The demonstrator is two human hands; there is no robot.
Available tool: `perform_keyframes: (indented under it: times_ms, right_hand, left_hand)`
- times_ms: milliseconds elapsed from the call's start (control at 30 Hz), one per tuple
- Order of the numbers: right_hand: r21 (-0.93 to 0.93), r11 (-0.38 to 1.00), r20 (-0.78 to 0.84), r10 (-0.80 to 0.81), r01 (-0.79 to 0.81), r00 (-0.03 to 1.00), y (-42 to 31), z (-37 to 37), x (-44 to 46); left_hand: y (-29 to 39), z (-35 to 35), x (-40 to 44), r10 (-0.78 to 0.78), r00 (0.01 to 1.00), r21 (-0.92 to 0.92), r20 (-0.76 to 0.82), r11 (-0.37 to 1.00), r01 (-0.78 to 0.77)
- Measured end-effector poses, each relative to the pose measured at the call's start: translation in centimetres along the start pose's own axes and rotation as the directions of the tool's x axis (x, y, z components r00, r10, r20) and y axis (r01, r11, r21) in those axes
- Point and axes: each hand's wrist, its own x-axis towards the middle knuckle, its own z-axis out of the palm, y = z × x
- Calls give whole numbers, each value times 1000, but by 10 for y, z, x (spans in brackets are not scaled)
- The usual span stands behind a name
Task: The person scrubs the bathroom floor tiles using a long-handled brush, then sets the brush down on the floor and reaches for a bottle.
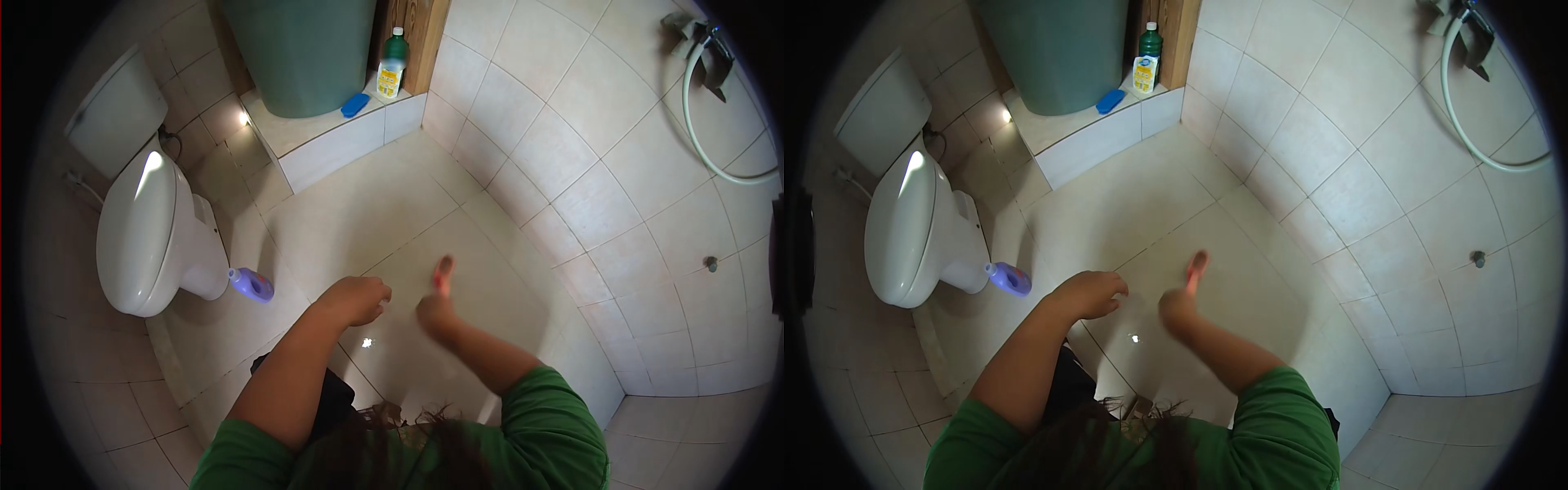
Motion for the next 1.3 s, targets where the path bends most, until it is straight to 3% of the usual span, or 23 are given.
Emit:
perform_keyframes:
  times_ms: [100, 167, 267, 333, 400, 500, 567, 633, 667, 733, 833, 900, 933, 1033, 1200, 1300]
  right_hand:
    - [-116, 981, -20, 155, -156, 988, 73, 20, 46]
    - [6, 981, -102, 192, -193, 976, 90, 26, 57]
    - [-85, 996, 148, -15, 28, 989, 16, -54, 13]
    - [-123, 985, 161, -98, 118, 982, -5, -52, 7]
    - [-17, 1000, 102, 6, -4, 995, 4, -28, 29]
    - [-148, 952, 131, 288, -269, 949, 74, -24, 83]
    - [-114, 931, 116, 359, -346, 926, 119, 14, 113]
    - [22, 936, -12, 352, -352, 936, 127, 5, 107]
    - [-141, 959, 43, 255, -247, 966, 111, -10, 92]
    - [-231, 965, 118, 156, -125, 981, 75, -50, 64]
    - [-14, 992, 124, 126, -126, 984, 48, -17, 80]
    - [-33, 967, 70, 256, -254, 964, 61, -2, 104]
    - [-115, 958, 58, 272, -265, 960, 92, 2, 120]
    - [-70, 944, 9, 325, -323, 946, 163, 18, 130]
    - [-218, 975, 271, 110, -50, 956, 80, -23, 66]
    - [-54, 969, 231, 246, -240, 942, 94, 9, 81]
  left_hand:
    - [0, 3, -1, -14, 1000, 5, 26, 1000, 14]
    - [-2, 0, -4, -41, 998, 9, 37, 999, 40]
    - [-5, 1, -4, -19, 999, 11, 25, 1000, 19]
    - [-5, 0, -3, -10, 1000, 19, 20, 1000, 9]
    - [-8, -1, -2, 1, 1000, 27, 12, 1000, -1]
    - [-8, 4, -2, 11, 1000, 25, 16, 1000, -11]
    - [-9, 4, -3, 2, 1000, 38, 31, 999, -3]
    - [-11, 3, -5, 0, 1000, 32, -2, 999, 0]
    - [-11, 4, -6, -1, 1000, 26, -20, 1000, 1]
    - [-11, 5, -3, -2, 1000, 22, -10, 1000, 2]
    - [-8, 2, 3, 17, 999, 29, -29, 999, -17]
    - [-6, 4, 4, 24, 999, 32, -31, 999, -23]
    - [-5, 6, 5, 24, 999, 35, -29, 999, -23]
    - [-4, 3, 6, 18, 1000, 46, -22, 999, -17]
    - [-8, 6, 12, 7, 1000, 69, 12, 998, -8]
    - [-6, 5, 17, 15, 999, 74, 36, 997, -18]
